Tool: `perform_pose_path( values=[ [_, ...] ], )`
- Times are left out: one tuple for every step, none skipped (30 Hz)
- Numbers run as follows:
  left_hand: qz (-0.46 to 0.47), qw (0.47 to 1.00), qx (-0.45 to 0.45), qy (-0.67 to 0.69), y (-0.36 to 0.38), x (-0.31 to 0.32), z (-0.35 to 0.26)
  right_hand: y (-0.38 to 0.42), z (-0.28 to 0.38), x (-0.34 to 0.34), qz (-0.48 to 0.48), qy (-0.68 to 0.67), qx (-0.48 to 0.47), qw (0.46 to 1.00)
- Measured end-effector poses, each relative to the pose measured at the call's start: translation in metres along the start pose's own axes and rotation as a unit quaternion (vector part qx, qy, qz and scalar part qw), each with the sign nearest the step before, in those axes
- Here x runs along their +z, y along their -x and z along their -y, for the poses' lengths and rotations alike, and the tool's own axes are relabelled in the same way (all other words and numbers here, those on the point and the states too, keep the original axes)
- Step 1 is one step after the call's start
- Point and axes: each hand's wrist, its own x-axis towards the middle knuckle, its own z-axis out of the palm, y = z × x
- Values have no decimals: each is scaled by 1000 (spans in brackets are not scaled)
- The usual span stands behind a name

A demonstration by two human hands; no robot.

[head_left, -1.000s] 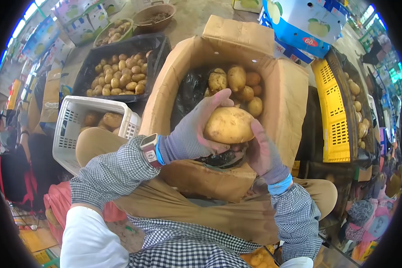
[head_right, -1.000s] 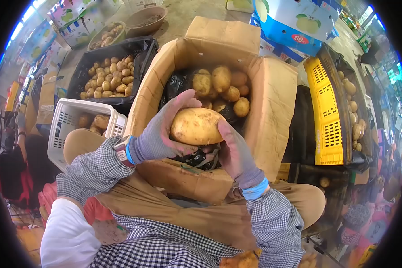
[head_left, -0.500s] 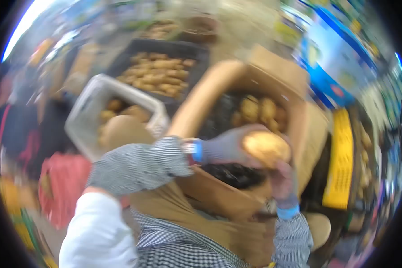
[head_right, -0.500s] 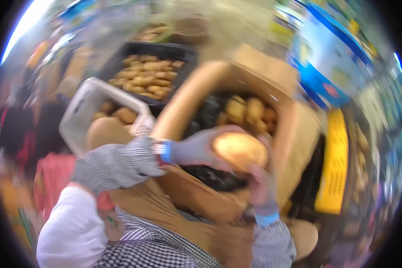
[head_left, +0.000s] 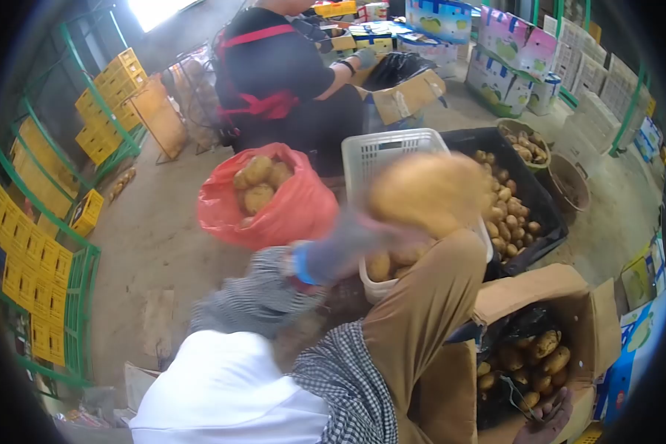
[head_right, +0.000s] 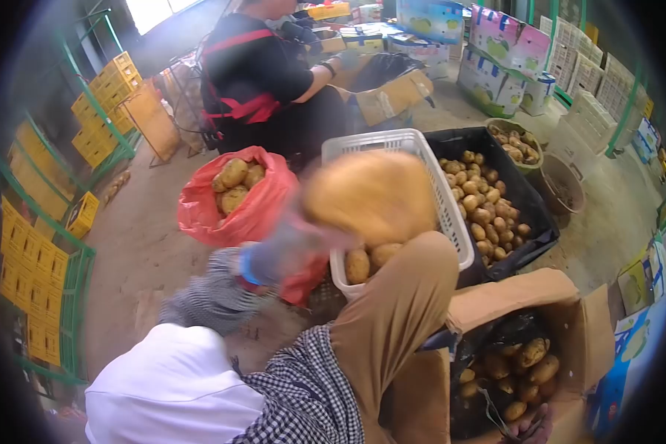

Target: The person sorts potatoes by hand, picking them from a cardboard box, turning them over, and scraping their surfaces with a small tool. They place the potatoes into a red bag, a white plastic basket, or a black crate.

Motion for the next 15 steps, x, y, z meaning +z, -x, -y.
perform_pose_path(
  values=[
    [-38, 998, 41, 28, 14, -27, -25, -8, 1, -16, 62, -21, 26, 997],
    [-131, 976, 135, -108, 23, -49, -42, -8, -1, -17, 56, -21, 15, 998],
    [-181, 959, 142, -163, 34, -75, -56, -11, -3, -24, 57, -20, 18, 998],
    [-231, 937, 148, -217, 45, -103, -64, -17, -4, -34, 50, 12, -10, 999],
    [-232, 936, 149, -217, 52, -128, -64, -19, -6, -37, 42, 44, -41, 997],
    [-274, 918, 129, -258, 59, -155, -58, -16, -5, -31, 4, 88, -50, 995],
    [-316, 895, 107, -297, 69, -185, -47, -15, -6, -29, 8, 91, -50, 995],
    [-320, 894, 106, -293, 83, -225, -25, -15, -6, -29, -5, 99, -47, 994],
    [-330, 831, 17, -448, 99, -267, 6, -16, -5, -30, -18, 106, -46, 993],
    [-325, 738, -72, -587, 107, -287, 23, -25, -4, -44, -16, 110, -50, 993],
    [-328, 740, -72, -583, 107, -278, 19, -40, -2, -69, 30, 69, 4, 997],
    [-324, 742, -67, -582, 105, -259, 10, -49, 0, -83, 73, 28, 59, 995],
    [-320, 743, -63, -584, 103, -249, 5, -38, -1, -68, 72, 29, 59, 995],
    [-319, 744, -66, -583, 103, -249, 6, -27, -2, -54, 6, 66, 22, 998],
    [-326, 723, -75, -604, 101, -250, 6, -18, -2, -43, -60, 103, -15, 993]
  ],
)
